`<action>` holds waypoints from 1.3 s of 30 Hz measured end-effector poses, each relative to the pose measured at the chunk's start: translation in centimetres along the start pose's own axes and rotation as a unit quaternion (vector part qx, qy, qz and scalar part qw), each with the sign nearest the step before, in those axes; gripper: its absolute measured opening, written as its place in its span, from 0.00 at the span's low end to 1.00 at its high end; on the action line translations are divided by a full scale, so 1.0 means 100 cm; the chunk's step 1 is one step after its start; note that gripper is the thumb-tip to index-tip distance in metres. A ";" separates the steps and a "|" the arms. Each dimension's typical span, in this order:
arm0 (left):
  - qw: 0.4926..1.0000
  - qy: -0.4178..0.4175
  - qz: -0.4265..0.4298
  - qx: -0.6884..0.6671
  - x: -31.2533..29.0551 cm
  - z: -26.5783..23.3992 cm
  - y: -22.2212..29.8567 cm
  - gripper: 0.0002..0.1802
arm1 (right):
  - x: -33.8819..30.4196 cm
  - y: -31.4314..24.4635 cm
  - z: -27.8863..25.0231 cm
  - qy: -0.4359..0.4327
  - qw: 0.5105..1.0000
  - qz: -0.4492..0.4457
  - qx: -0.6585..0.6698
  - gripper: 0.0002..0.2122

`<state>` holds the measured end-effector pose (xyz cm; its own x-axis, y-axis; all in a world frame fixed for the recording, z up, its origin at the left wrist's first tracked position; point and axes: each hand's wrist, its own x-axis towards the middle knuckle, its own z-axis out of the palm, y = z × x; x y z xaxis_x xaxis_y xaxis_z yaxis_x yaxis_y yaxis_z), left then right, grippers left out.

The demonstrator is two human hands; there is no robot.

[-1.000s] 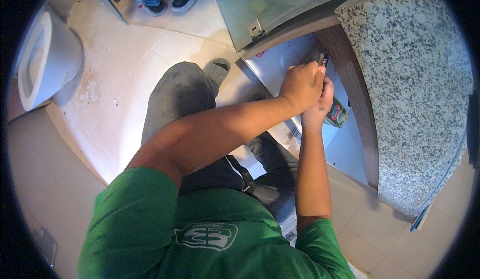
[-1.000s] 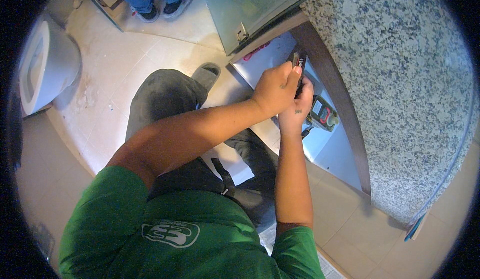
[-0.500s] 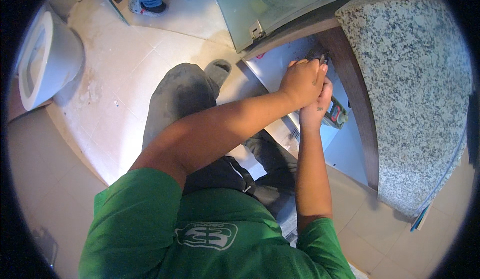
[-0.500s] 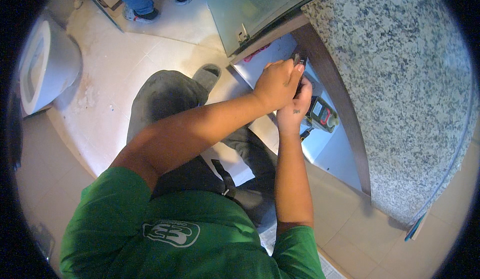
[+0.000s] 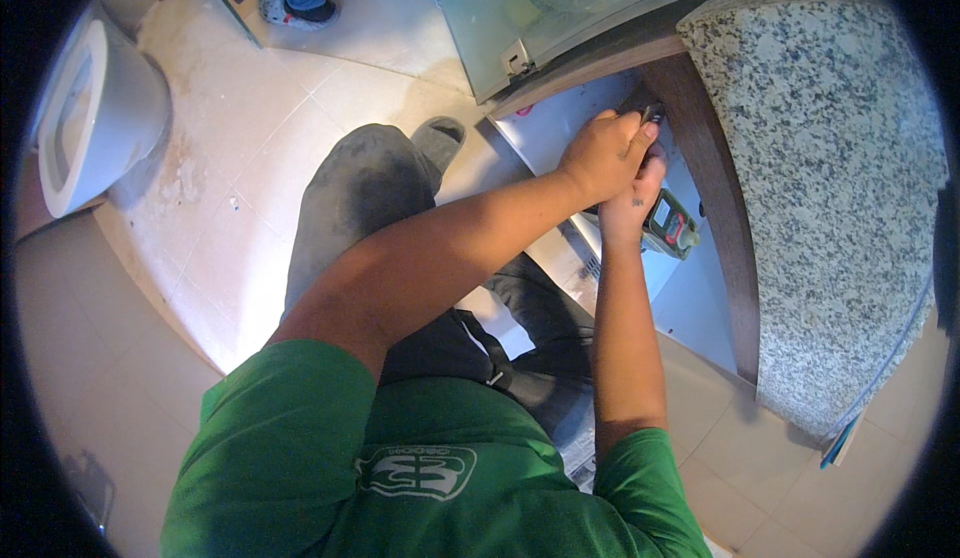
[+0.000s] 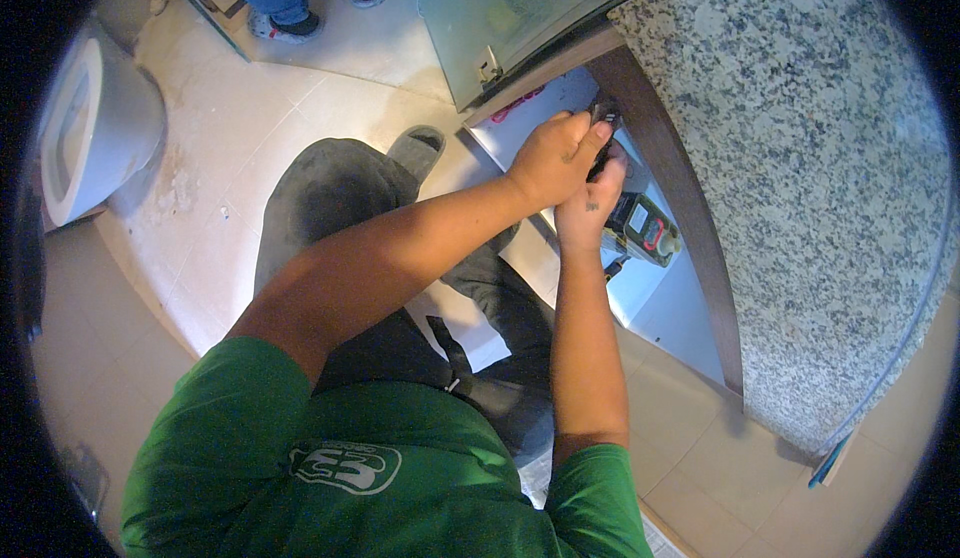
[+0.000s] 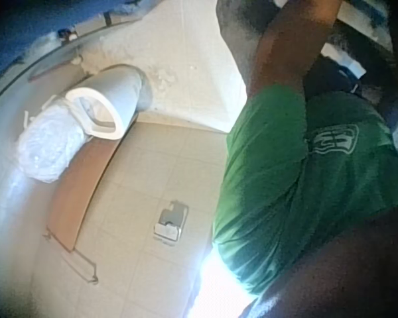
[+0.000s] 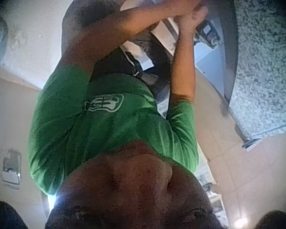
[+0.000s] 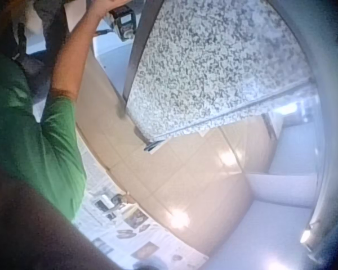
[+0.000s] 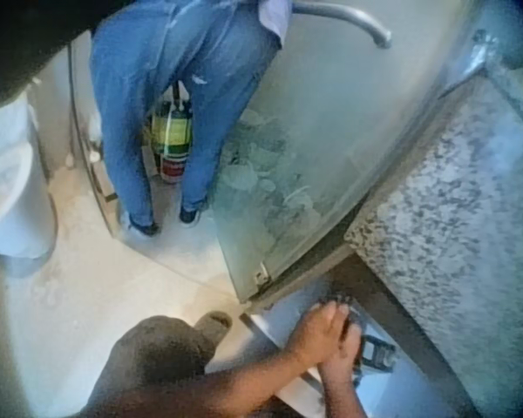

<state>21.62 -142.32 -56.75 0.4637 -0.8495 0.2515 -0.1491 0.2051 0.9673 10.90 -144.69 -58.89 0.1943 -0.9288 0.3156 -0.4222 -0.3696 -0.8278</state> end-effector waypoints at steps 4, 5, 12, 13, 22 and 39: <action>1.000 0.001 0.005 0.007 0.001 -0.001 -0.002 0.22 | 0.000 -0.011 0.005 -0.015 0.997 -0.016 0.068 0.19; 1.000 0.001 0.003 0.007 0.001 -0.001 -0.001 0.22 | 0.000 -0.012 0.004 -0.013 0.998 -0.014 0.061 0.19; 0.998 0.005 0.054 0.026 0.005 0.002 0.007 0.21 | -0.001 -0.017 -0.016 -0.043 0.990 -0.113 -0.078 0.18; 0.998 0.005 0.055 0.028 0.004 0.002 0.009 0.21 | 0.001 -0.020 -0.020 -0.056 0.984 -0.130 -0.108 0.17; 0.995 -0.062 -0.067 0.027 0.011 -0.005 0.040 0.21 | 0.004 -0.034 -0.036 -0.077 0.990 -0.074 -0.096 0.10; 0.997 -0.044 -0.004 0.067 0.011 0.002 0.032 0.24 | 0.014 -0.063 -0.043 -0.100 0.980 -0.024 -0.170 0.14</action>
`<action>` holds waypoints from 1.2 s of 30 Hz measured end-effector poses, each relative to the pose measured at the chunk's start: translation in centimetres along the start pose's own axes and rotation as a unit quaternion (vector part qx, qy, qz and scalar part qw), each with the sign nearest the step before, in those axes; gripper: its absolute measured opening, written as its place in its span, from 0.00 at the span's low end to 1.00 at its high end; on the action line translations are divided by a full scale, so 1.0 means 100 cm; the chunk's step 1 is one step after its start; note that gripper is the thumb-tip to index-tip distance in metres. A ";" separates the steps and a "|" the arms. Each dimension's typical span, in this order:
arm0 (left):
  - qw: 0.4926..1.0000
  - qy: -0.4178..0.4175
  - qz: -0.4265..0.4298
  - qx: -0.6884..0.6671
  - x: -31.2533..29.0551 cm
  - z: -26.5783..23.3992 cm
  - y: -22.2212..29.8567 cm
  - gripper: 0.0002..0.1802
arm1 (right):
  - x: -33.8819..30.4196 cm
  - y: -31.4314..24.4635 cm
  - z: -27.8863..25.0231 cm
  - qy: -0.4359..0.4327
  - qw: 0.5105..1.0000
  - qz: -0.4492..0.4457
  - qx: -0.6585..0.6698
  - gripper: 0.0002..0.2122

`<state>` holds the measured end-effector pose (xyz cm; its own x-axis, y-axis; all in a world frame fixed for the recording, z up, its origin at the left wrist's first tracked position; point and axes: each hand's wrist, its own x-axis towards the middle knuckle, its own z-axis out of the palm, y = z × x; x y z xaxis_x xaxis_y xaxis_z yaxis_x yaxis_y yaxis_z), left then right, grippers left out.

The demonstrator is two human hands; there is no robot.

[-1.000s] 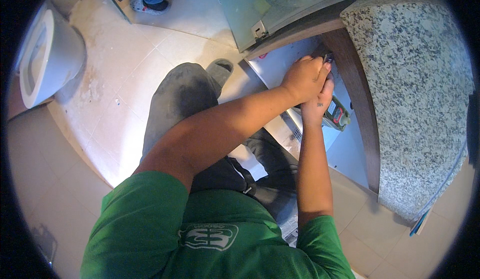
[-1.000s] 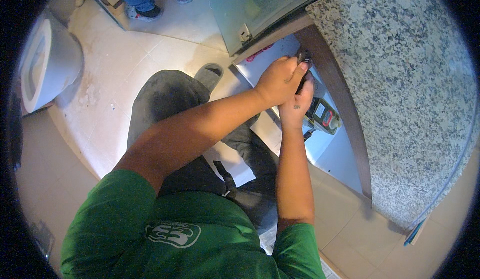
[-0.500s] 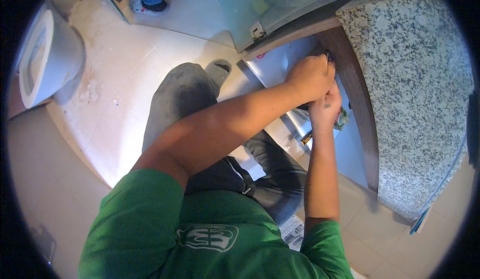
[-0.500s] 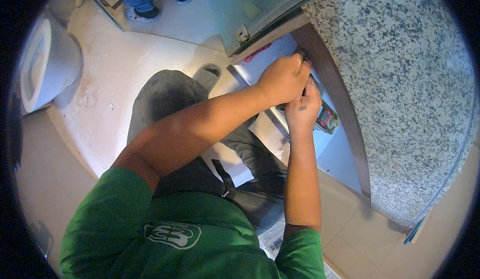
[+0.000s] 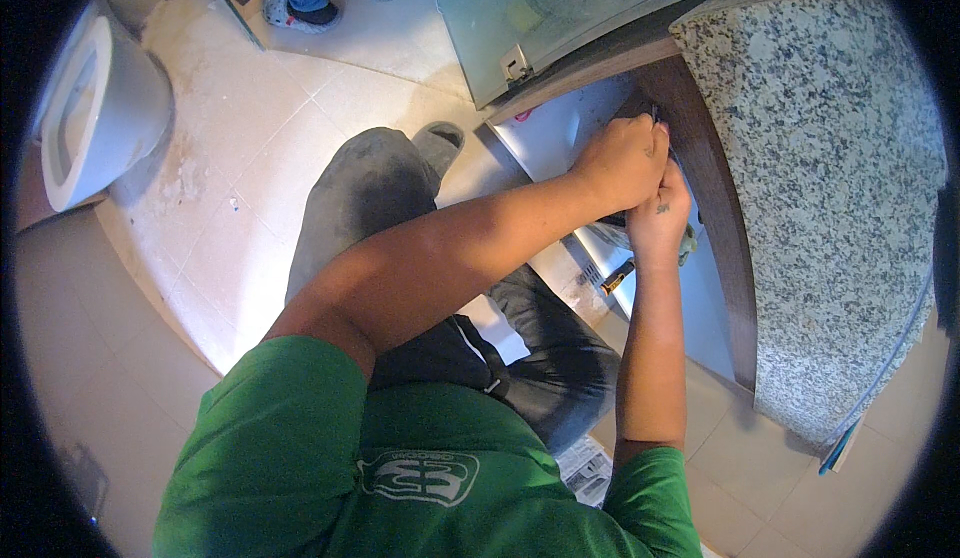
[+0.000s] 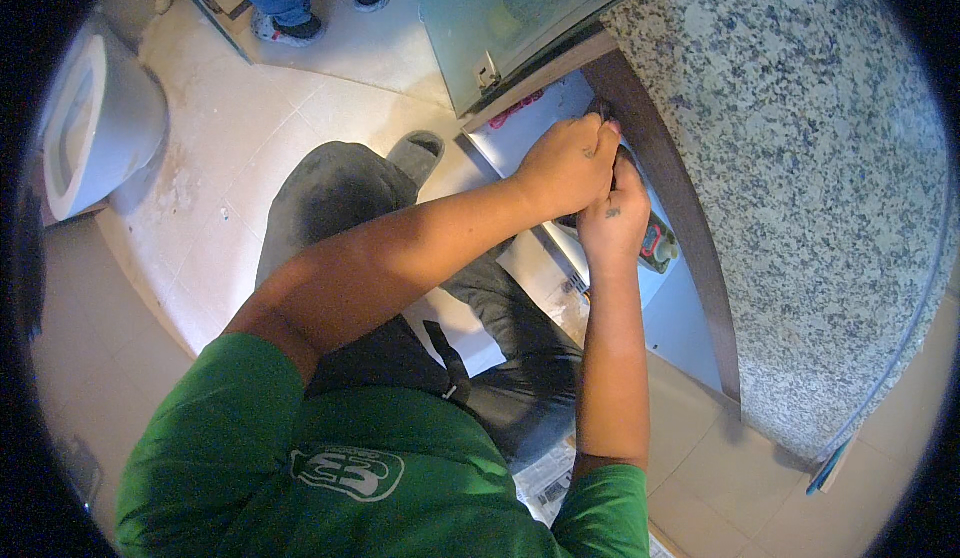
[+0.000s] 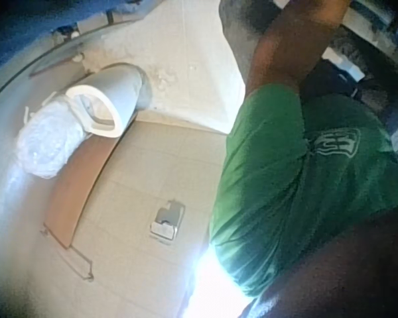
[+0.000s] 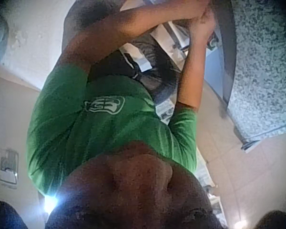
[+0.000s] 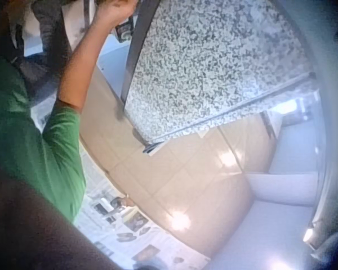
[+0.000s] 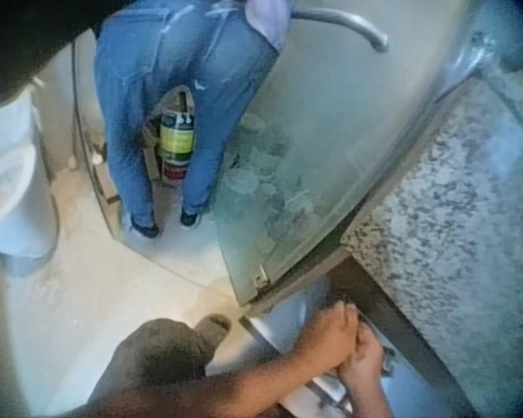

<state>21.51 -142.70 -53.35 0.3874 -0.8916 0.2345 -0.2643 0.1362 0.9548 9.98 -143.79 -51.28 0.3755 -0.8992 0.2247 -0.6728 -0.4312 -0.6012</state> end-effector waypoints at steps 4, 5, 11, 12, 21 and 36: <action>0.999 -0.012 -0.048 -0.023 0.001 -0.006 0.011 0.22 | -0.001 -0.005 -0.003 -0.006 1.000 -0.007 0.000 0.15; 0.999 -0.004 -0.036 -0.016 0.001 -0.004 0.009 0.21 | 0.000 -0.007 -0.004 -0.008 1.000 -0.010 -0.003 0.15; 0.999 0.006 0.027 0.033 0.008 0.007 -0.007 0.19 | 0.001 -0.012 -0.005 -0.003 1.000 -0.007 -0.017 0.16; 0.999 -0.001 0.026 0.025 0.008 0.005 -0.004 0.18 | 0.001 -0.007 -0.006 -0.002 1.000 0.001 -0.030 0.16; 1.000 0.000 -0.022 -0.009 0.008 -0.006 0.011 0.20 | 0.004 -0.013 -0.009 0.008 0.998 0.027 -0.061 0.15; 0.988 -0.046 0.077 0.124 0.018 0.003 -0.005 0.14 | 0.005 -0.029 -0.010 0.030 0.994 0.059 -0.087 0.18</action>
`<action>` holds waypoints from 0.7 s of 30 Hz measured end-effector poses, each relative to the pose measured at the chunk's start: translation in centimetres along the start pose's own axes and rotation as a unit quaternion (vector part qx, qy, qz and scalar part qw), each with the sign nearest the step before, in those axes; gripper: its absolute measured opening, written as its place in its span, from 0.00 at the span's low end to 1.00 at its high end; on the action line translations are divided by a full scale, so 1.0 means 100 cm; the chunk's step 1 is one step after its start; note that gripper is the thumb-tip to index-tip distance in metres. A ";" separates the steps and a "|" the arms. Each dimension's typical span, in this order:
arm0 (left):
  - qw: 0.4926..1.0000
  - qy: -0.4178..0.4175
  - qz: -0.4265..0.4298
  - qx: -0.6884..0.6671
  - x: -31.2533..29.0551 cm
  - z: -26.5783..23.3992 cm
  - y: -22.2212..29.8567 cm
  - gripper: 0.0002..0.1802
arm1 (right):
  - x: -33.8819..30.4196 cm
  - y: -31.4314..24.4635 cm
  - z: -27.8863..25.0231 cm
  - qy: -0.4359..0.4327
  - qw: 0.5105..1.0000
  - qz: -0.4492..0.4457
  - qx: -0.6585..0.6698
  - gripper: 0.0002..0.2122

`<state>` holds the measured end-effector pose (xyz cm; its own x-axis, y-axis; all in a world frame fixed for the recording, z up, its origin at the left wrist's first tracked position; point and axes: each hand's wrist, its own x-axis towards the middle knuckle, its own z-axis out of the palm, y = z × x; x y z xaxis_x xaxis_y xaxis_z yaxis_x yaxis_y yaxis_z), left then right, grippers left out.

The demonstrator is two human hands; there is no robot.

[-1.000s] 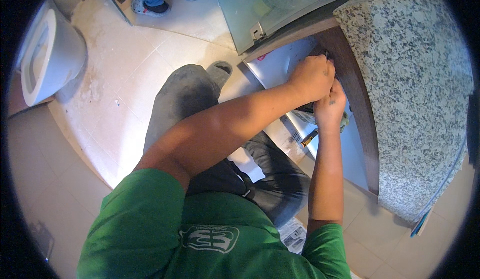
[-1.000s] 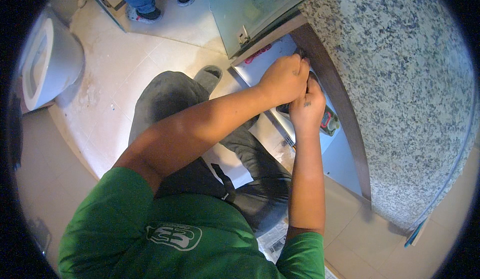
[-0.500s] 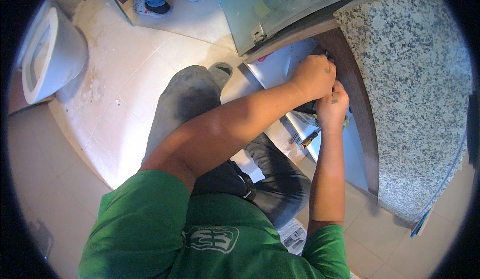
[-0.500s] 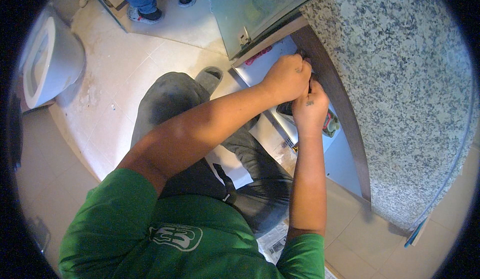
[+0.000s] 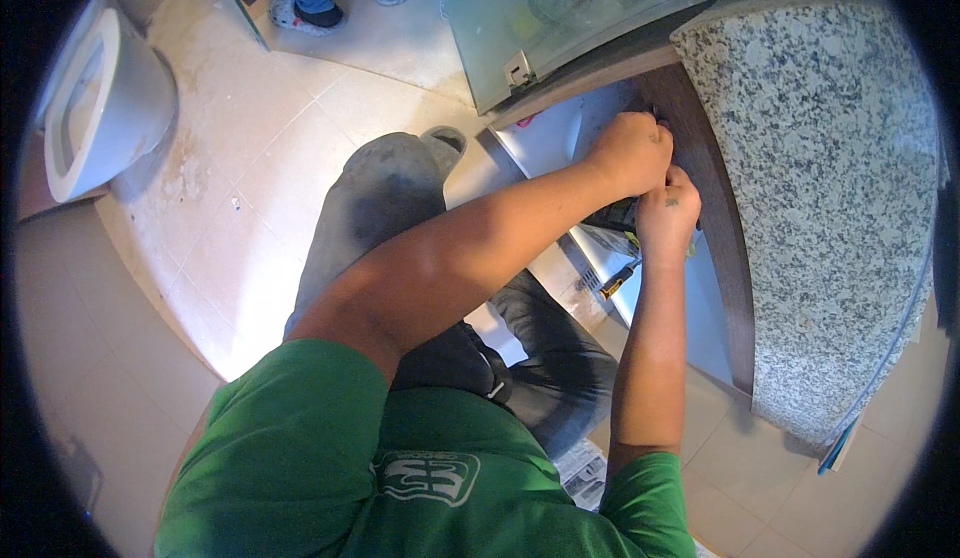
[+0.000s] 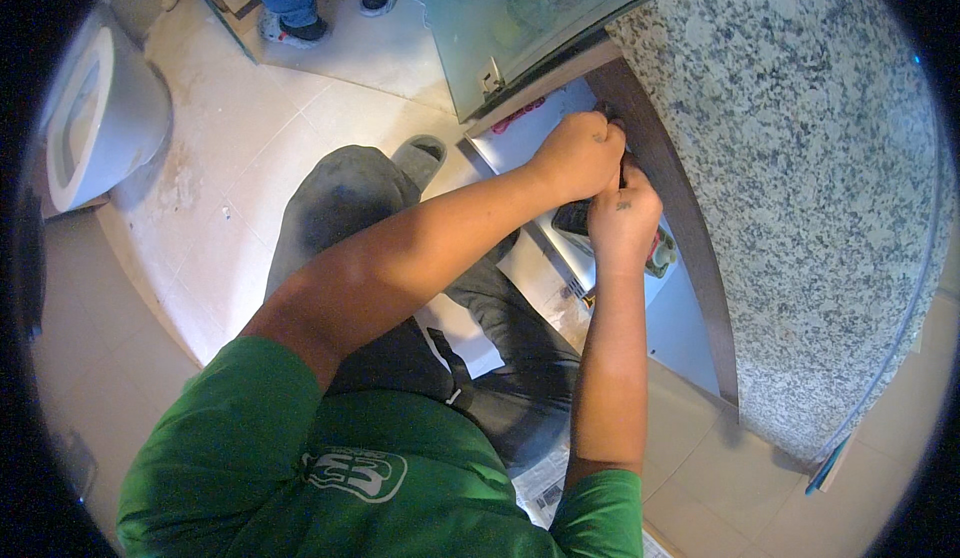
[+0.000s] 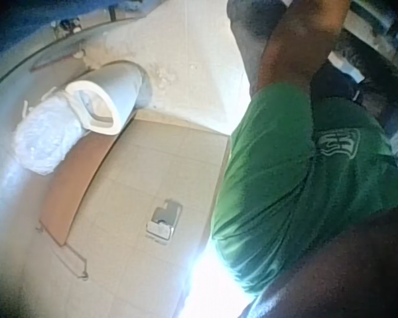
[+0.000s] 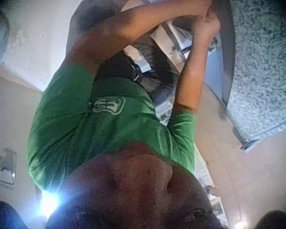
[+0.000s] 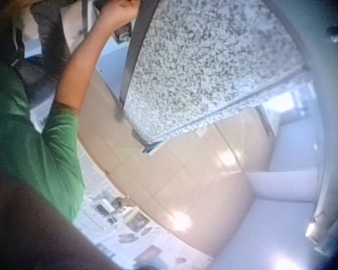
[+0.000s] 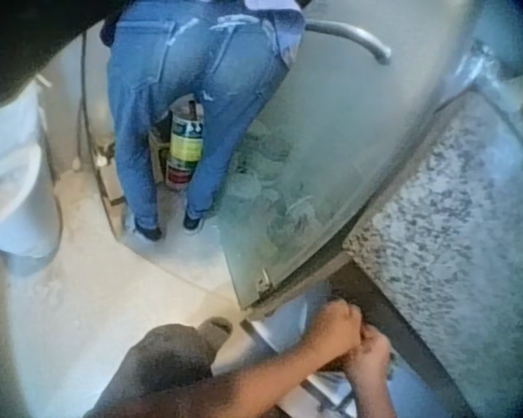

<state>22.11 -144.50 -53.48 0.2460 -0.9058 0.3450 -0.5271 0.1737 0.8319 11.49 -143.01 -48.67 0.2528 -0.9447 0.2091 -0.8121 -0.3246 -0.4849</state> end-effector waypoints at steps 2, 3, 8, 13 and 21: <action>1.000 0.010 -0.002 -0.018 0.001 0.007 -0.005 0.13 | 0.000 -0.002 0.000 0.004 1.000 -0.001 -0.013 0.18; 0.999 0.017 -0.001 -0.032 0.001 0.010 -0.008 0.12 | 0.000 -0.002 -0.001 0.003 1.000 -0.003 -0.022 0.19; 0.998 0.001 -0.002 -0.059 0.004 0.012 -0.016 0.12 | 0.003 -0.003 -0.001 -0.008 0.999 0.012 -0.043 0.20; 0.996 0.014 0.087 0.013 -0.004 0.011 -0.013 0.11 | 0.001 -0.007 -0.011 -0.015 0.997 0.014 -0.076 0.19; 0.998 0.014 -0.007 -0.059 -0.013 -0.003 0.006 0.21 | -0.002 0.002 -0.006 -0.008 0.999 -0.014 0.030 0.16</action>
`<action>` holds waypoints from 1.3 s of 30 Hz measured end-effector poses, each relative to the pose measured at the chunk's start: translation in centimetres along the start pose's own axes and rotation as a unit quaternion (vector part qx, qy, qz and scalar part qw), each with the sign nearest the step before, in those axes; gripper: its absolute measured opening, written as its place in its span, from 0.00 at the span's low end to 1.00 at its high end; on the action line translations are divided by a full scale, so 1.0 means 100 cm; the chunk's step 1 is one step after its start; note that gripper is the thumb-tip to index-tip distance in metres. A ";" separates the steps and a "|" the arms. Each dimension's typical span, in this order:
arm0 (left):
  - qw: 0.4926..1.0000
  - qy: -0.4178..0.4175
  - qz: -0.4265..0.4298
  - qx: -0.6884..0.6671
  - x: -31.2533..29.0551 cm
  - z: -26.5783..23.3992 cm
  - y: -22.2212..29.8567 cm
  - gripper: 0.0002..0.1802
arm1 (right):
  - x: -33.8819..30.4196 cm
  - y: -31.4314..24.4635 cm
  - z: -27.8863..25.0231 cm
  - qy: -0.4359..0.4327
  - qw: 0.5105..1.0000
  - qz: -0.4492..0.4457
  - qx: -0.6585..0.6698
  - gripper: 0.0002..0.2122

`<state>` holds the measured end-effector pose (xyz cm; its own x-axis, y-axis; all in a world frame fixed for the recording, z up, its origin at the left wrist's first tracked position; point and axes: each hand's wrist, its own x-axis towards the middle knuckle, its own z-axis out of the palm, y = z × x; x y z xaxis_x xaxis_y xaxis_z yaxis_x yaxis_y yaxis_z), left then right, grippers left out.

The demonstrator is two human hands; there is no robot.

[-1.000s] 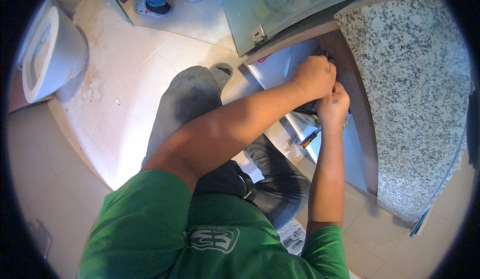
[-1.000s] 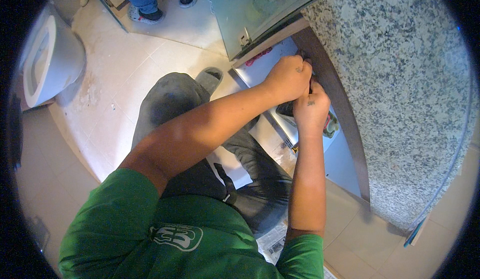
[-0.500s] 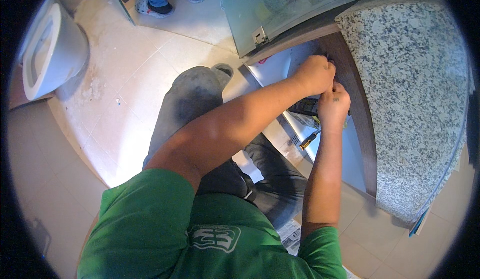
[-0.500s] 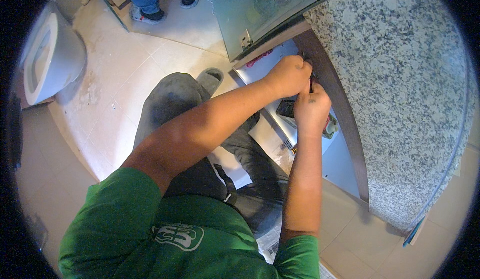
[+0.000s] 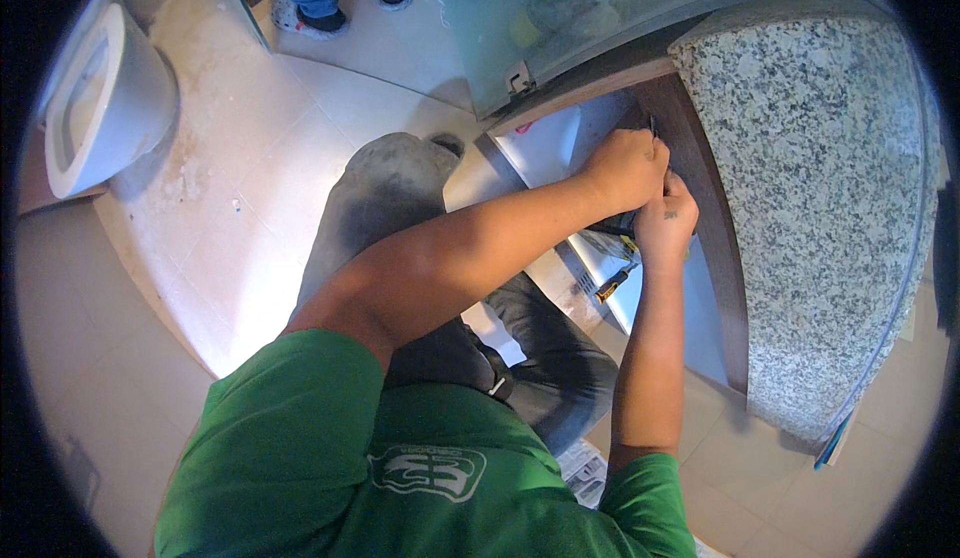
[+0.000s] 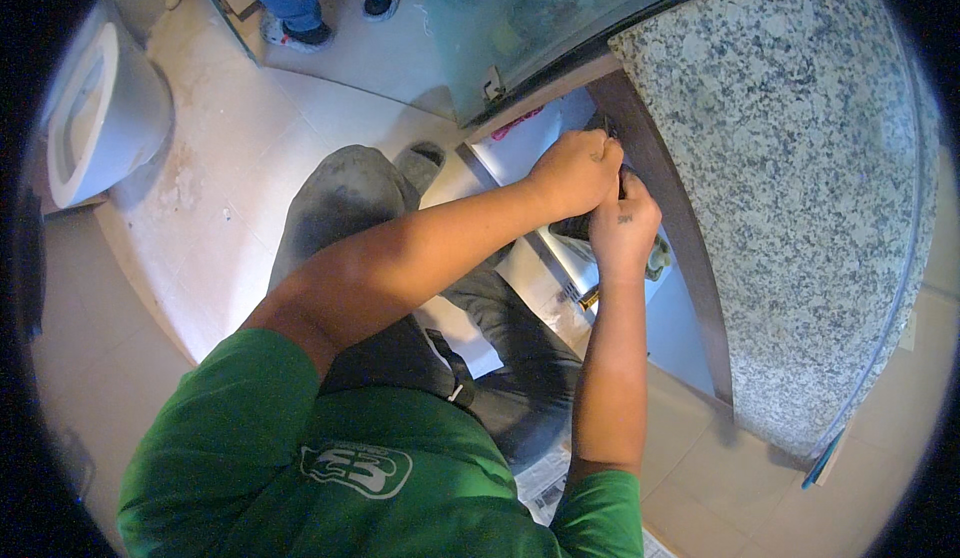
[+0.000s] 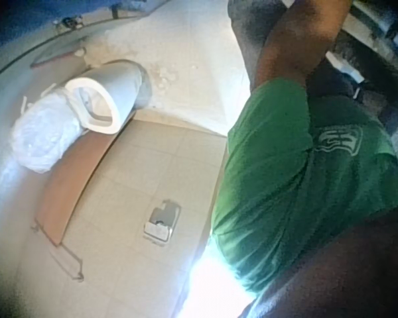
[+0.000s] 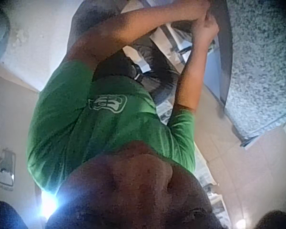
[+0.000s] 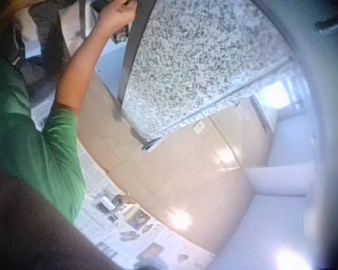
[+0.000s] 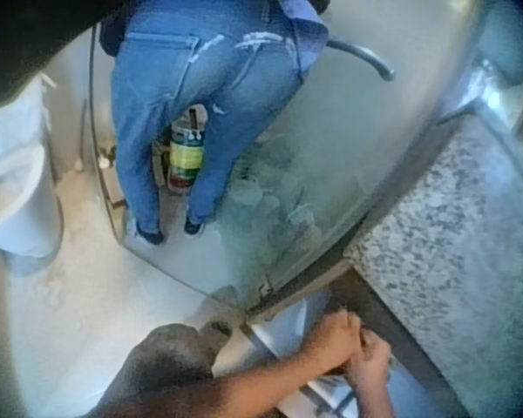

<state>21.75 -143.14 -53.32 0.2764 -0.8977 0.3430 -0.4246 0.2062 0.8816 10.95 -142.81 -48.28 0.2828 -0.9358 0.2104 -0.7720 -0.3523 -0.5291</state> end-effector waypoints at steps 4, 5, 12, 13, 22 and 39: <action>0.996 0.023 -0.066 -0.056 0.002 0.001 0.001 0.22 | 0.004 0.000 -0.002 -0.007 1.000 -0.019 -0.017 0.14; 0.992 0.022 -0.096 -0.078 0.001 -0.004 0.007 0.22 | 0.005 0.001 -0.003 -0.007 1.000 -0.014 -0.020 0.14; 0.987 0.023 -0.124 -0.104 -0.005 -0.023 0.022 0.23 | 0.007 -0.002 -0.006 -0.025 0.998 0.000 -0.058 0.16; 0.988 0.027 -0.116 -0.099 -0.005 -0.024 0.023 0.23 | 0.007 -0.004 -0.006 -0.027 0.998 0.004 -0.060 0.16; 0.980 0.026 -0.155 -0.119 0.003 -0.019 0.017 0.19 | 0.004 -0.008 -0.001 0.021 0.999 -0.002 -0.030 0.16; 0.990 0.013 -0.095 -0.103 0.006 -0.018 0.002 0.23 | 0.006 0.006 0.013 0.057 0.995 -0.023 -0.081 0.17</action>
<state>23.33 -142.91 -52.39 0.3570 -0.9184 0.1704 -0.1780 0.1122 0.9776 11.35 -143.60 -49.54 0.2603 -0.9083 0.3276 -0.8445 -0.3786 -0.3787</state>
